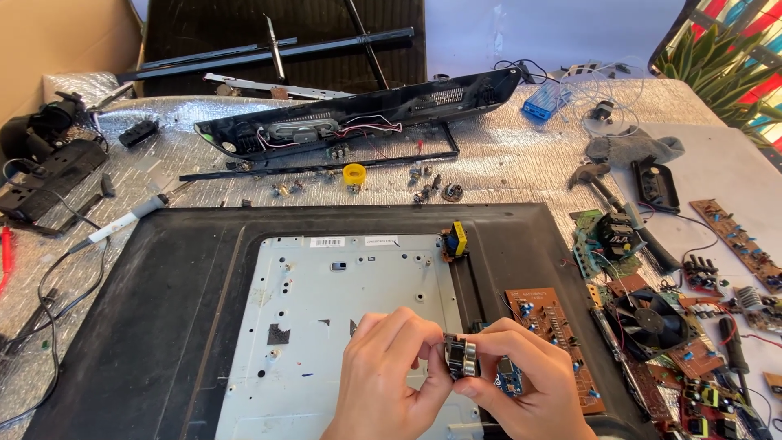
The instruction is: Inspecting and manipulating a small electronic component, possibly a speaker, from a disassembled television set on a workbench.
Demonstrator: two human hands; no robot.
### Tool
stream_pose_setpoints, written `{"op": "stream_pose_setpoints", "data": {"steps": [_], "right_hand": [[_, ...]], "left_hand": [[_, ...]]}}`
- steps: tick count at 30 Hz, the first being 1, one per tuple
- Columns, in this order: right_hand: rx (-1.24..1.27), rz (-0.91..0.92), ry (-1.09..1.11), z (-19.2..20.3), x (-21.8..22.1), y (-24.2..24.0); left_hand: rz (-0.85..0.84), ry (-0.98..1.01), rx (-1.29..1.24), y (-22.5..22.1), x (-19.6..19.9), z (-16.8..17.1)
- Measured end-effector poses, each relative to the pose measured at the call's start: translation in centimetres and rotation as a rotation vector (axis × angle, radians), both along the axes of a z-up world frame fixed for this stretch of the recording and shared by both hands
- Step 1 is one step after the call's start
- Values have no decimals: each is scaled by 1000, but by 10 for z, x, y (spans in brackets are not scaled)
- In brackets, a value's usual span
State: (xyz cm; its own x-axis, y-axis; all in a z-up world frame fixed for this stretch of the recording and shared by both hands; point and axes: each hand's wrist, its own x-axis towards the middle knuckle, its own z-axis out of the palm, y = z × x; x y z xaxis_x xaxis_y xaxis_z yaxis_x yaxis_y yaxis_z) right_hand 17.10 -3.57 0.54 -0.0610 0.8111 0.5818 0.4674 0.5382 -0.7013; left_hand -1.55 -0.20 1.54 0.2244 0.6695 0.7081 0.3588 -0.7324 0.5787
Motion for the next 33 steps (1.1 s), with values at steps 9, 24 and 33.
{"op": "stream_pose_setpoints", "data": {"steps": [9, 24, 33], "right_hand": [[3, 90, 67, 4, 3, 1], [-173, 225, 296, -6, 8, 4], [-172, 217, 274, -2, 6, 3]], "left_hand": [[-85, -73, -167, -2, 1, -1], [-229, -263, -716, -1, -3, 4], [-274, -294, -885, -1, -6, 7]]}}
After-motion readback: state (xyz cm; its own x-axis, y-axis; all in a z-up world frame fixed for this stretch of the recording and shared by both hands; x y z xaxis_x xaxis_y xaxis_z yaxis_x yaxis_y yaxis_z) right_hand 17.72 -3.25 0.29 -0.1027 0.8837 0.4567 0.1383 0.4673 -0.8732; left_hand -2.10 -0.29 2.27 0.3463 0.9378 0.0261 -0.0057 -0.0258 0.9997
